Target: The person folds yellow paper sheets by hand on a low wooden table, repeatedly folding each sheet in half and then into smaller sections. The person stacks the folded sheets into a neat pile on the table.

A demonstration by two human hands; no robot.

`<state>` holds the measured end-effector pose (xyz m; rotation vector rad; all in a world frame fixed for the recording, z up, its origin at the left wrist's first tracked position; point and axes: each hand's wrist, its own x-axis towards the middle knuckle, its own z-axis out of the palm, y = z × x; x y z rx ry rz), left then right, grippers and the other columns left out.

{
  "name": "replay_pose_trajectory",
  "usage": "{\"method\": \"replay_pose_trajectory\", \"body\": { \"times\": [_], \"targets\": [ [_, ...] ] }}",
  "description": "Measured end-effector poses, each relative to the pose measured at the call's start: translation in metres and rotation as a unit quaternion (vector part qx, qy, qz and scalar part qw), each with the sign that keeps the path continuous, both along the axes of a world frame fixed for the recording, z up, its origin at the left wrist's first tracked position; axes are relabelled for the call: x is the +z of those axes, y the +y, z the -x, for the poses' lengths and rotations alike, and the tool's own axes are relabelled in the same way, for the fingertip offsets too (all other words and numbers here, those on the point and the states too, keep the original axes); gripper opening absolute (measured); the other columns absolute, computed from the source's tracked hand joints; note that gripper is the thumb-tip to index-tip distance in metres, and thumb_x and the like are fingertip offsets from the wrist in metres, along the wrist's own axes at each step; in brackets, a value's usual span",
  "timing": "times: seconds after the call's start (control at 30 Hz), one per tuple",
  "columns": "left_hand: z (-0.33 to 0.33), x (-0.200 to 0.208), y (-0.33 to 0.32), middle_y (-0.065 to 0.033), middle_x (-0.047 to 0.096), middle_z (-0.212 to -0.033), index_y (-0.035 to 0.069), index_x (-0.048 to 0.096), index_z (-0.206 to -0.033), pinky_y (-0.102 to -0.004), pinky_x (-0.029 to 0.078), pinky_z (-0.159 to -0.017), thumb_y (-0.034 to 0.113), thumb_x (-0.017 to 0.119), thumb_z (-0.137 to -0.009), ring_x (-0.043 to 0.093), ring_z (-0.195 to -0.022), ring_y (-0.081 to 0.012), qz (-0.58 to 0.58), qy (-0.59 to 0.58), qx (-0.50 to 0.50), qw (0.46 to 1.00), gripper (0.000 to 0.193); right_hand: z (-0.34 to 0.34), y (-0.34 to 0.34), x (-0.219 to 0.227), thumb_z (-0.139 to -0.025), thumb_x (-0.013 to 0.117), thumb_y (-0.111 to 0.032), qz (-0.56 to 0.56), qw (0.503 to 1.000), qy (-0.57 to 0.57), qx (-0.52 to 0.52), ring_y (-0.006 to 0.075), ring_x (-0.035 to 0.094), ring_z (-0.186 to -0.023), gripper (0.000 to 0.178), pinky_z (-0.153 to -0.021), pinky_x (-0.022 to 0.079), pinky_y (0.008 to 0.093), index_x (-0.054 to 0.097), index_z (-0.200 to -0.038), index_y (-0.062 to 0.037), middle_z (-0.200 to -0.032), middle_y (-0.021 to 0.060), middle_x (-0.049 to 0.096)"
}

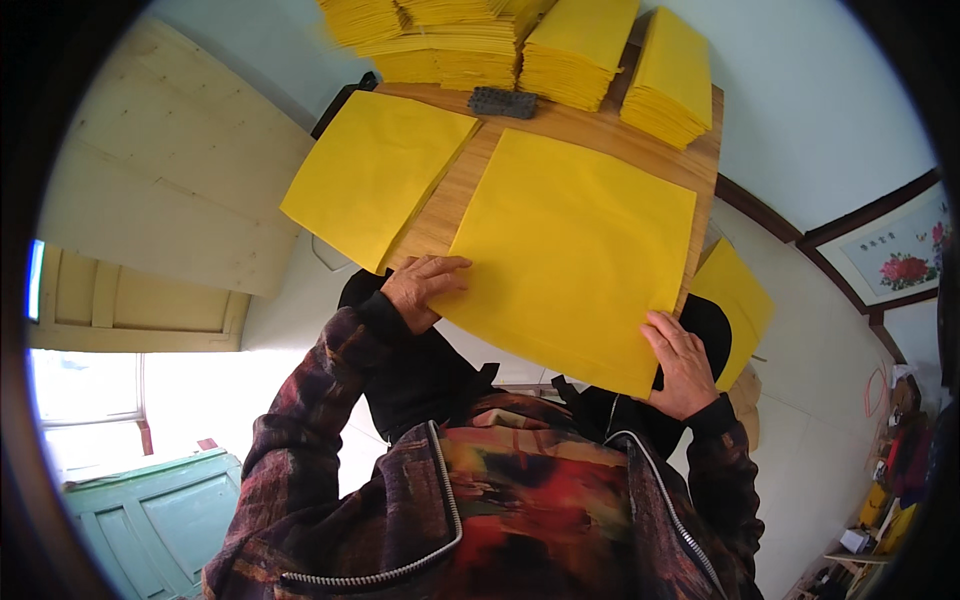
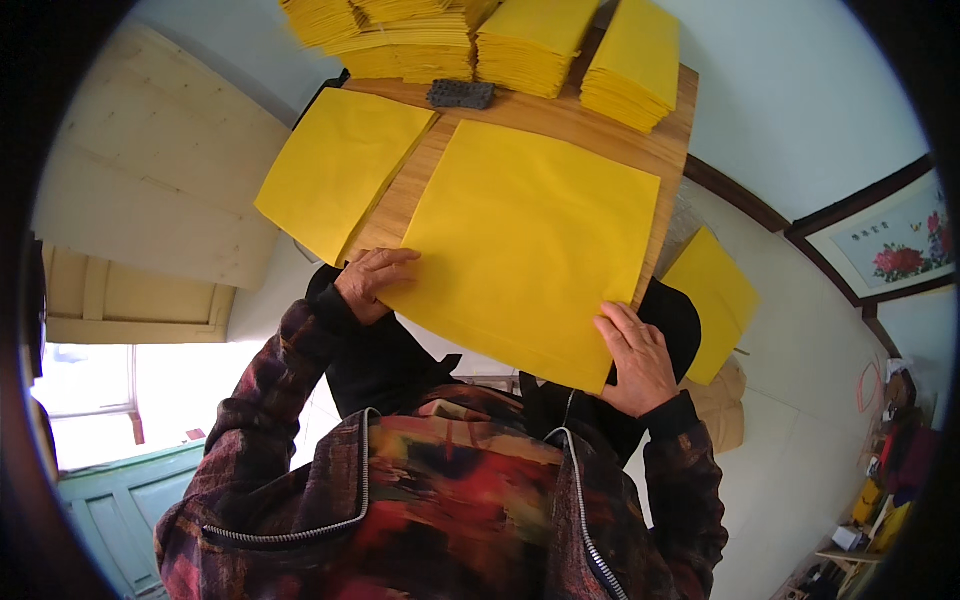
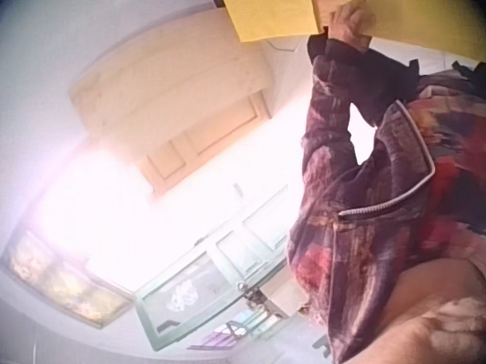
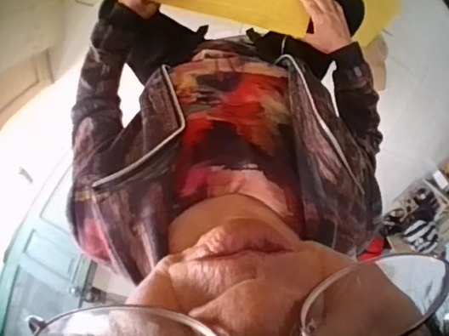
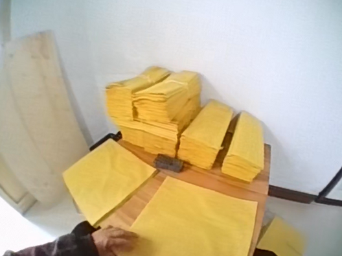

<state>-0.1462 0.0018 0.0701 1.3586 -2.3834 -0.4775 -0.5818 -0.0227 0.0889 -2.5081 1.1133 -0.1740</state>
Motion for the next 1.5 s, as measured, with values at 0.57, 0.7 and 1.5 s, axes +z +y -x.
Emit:
{"method": "replay_pose_trajectory", "body": {
  "times": [0.57,0.7,1.5],
  "targets": [
    [-0.019,-0.009,-0.022,-0.0083,0.049,-0.139,0.015,0.054,-0.127,-0.0464,0.034,-0.105,0.009,0.069,-0.064,0.041,-0.133,-0.0305,0.015,-0.138,-0.07,0.988,0.065,0.006,0.023,-0.016,-0.064,0.071,-0.009,-0.004,0.999,-0.045,0.001,0.0299,0.039,-0.132,0.074,-0.097,0.039,0.041,0.045,-0.134,-0.0075,-0.142,0.0115,0.04],
    [-0.021,-0.014,-0.016,-0.0077,0.053,-0.135,0.015,0.056,-0.123,-0.0465,0.035,-0.103,0.012,0.067,-0.075,0.045,-0.129,-0.0308,0.043,-0.078,-0.063,0.994,0.05,0.007,0.023,-0.016,-0.065,0.07,-0.006,0.027,0.999,-0.023,0.013,0.0313,0.039,-0.132,0.074,-0.098,0.04,0.041,0.044,-0.135,-0.0077,-0.144,0.0122,0.037],
    [-0.029,-0.026,-0.038,-0.006,0.07,-0.098,0.002,0.071,-0.099,-0.0317,0.048,-0.083,0.016,0.069,-0.088,0.063,-0.093,-0.018,-0.194,0.28,0.114,0.933,0.017,0.003,-0.001,-0.022,-0.085,0.06,-0.004,-0.097,0.957,-0.241,-0.132,0.0295,0.059,-0.099,0.025,-0.084,0.048,0.0341,0.063,-0.109,-0.0037,-0.11,0.0131,0.062]
  ]
}}
